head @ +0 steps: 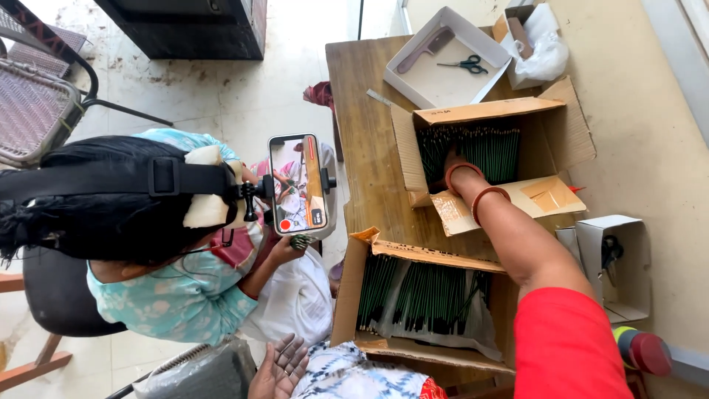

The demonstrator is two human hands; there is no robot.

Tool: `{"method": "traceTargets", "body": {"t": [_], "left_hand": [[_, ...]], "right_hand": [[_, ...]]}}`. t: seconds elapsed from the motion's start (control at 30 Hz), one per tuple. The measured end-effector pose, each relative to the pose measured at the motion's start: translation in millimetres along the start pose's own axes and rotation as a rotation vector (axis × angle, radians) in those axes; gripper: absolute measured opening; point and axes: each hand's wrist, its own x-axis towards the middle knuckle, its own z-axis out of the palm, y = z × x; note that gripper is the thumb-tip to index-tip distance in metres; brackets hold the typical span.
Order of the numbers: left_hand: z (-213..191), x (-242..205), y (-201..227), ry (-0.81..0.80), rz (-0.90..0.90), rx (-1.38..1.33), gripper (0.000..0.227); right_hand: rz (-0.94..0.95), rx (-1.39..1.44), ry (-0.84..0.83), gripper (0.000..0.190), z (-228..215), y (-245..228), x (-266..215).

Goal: Bundle green pencils and pack them into cardboard boxes.

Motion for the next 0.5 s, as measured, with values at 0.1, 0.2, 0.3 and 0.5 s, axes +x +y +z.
{"method": "traceTargets", "body": {"t": [0.1, 0.2, 0.3, 0.5], "left_hand": [[-14.3, 14.5, -3.4, -0.029, -0.023, -0.036, 0.071], [-24.5, 13.8, -5.6, -0.029, -0.008, -0.03, 0.07], [-24.0, 12.8, -4.1, 0.0, -0.02, -0.052, 0.069], [-17.6, 12.1, -5.1, 0.041, -0.017, -0.055, 0.07]], "right_hand": [[0.144, 0.099, -0.02, 0.113, 29.5, 15.8, 57.1], [0.114, 0.101, 0.037, 0.081, 16.3, 12.4, 29.8], [0.074, 0.12, 0.125, 0.051, 2.2, 9.2, 3.2], [0.081, 0.017, 0.165, 0.031, 25.7, 59.8, 79.4]]}}
